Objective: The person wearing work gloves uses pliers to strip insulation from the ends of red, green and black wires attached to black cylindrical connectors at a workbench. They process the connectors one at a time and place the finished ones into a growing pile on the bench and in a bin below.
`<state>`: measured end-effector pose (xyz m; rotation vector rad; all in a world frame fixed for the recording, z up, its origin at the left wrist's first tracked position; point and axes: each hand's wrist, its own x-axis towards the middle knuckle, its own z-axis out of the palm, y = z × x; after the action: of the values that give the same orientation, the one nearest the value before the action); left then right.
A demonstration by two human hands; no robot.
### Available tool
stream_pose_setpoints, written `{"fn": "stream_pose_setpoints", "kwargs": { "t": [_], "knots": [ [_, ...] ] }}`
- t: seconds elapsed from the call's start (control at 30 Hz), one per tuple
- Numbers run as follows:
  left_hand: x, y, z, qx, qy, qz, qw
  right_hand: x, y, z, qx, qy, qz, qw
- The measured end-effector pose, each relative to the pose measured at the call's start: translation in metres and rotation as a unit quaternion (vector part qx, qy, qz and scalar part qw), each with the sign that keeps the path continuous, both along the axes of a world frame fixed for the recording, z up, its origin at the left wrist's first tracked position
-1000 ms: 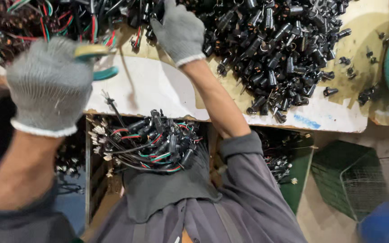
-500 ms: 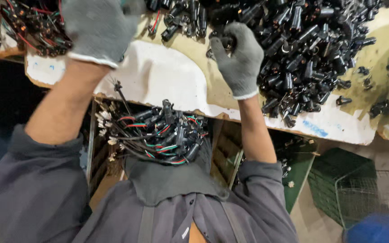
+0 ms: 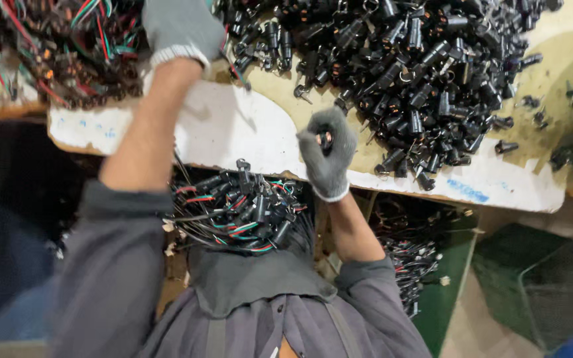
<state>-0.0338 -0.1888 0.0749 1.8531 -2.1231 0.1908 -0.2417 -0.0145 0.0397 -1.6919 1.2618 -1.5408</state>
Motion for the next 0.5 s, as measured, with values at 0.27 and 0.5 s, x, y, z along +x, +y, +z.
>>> {"fn": "stream_pose_setpoints", "kwargs": {
  "t": [0.27, 0.5],
  "knots": [
    [-0.019, 0.049, -0.01, 0.072, 0.127, -0.128, 0.981, -0.019, 0.017, -0.029, 0.064, 0.025, -0.005, 0.998],
    [0.074, 0.087, -0.024, -0.158, 0.122, -0.087, 0.976, -0.033, 0.025, -0.015, 0.043, 0.143, -0.121, 0.981]
  ]
}}
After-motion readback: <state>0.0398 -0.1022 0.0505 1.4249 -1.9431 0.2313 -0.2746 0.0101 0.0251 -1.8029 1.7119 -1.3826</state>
